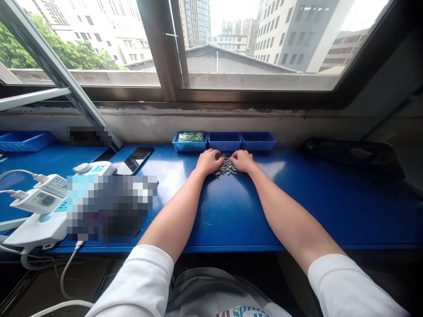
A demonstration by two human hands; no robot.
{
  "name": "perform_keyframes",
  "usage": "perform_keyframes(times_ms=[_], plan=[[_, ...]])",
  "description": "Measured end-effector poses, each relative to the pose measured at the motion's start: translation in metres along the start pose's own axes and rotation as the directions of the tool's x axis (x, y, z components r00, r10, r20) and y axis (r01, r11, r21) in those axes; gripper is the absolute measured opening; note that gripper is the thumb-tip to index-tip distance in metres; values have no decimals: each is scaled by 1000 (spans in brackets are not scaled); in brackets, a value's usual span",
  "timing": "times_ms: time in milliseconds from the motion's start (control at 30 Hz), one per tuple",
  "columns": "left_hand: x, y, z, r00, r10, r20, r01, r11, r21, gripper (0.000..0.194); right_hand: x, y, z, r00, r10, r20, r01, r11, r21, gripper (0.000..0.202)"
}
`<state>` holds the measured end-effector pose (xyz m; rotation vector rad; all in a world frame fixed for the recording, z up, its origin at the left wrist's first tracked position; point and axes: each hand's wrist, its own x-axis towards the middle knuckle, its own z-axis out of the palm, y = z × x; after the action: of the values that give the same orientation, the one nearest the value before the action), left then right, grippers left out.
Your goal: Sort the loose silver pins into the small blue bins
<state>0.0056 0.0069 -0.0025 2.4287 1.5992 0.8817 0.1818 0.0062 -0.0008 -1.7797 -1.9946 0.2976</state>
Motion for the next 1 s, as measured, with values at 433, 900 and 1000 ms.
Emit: perform_keyframes(times_ms=[433,900,1000], plan=[[1,1,2,960,202,-195,-244,944,-223,18,-6,-11,0,960,-217,-178,276,842,464,16],[2,1,2,979,148,-139,-172,970,-173,18,-5,-9,2,966,-151,-208,249,753,609,20],[1,5,-1,988,120,-100,-134,980,-144,21,-5,-9,2,970,-132,-202,228,779,584,18]])
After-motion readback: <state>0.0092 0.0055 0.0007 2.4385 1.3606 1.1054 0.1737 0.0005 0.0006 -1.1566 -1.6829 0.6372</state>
